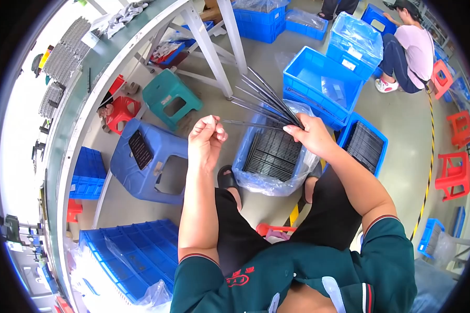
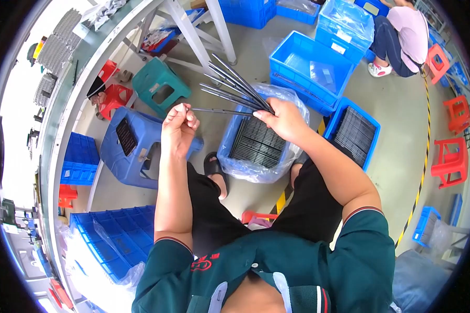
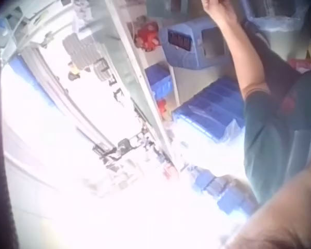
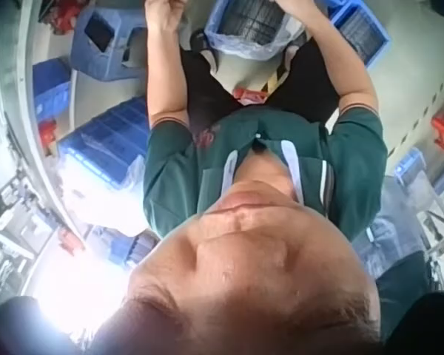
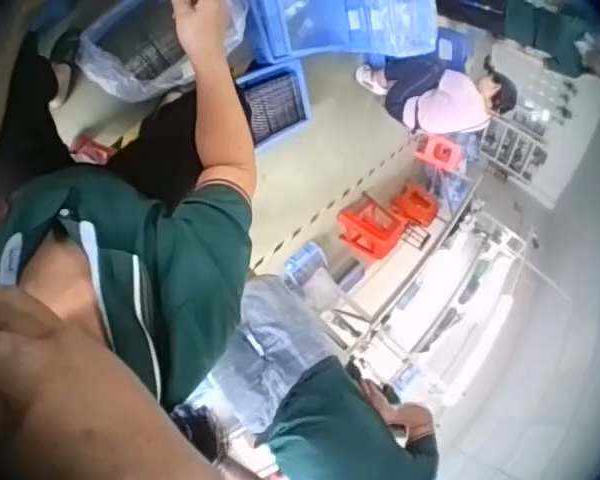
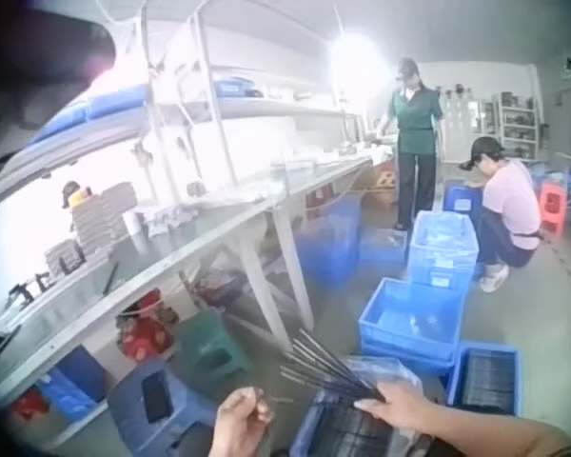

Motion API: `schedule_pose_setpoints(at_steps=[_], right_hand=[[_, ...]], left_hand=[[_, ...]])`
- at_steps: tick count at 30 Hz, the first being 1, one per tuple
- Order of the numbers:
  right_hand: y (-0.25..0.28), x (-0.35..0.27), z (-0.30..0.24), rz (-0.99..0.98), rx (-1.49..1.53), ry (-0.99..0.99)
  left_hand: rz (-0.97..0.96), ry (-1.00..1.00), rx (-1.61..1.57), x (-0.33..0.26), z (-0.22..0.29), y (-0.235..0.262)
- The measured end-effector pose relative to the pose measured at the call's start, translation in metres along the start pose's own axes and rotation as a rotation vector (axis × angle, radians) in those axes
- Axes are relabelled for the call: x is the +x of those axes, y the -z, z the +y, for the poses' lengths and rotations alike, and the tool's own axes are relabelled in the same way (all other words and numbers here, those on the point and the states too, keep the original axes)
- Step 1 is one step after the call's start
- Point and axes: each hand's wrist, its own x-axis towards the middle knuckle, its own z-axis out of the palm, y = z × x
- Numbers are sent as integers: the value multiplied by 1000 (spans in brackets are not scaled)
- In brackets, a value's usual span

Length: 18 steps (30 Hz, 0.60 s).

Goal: Organizing and sorting black industrial rods into blue bins.

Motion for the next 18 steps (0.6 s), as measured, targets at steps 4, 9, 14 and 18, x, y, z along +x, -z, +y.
schedule_pose_setpoints(at_steps=[4, 9, 14, 18], right_hand=[[-2, 1, -2, 30, -84, 55], [8, -4, 3, 112, -224, 158], [2, 4, 20, 118, -379, 255], [0, -3, 9, 132, -260, 316]], left_hand=[[-62, 89, -101, -2, -1, 2], [-160, 173, -177, 3, -14, -7], [-223, 277, -298, 2, -16, 8], [-333, 254, -294, -4, -8, 0]])
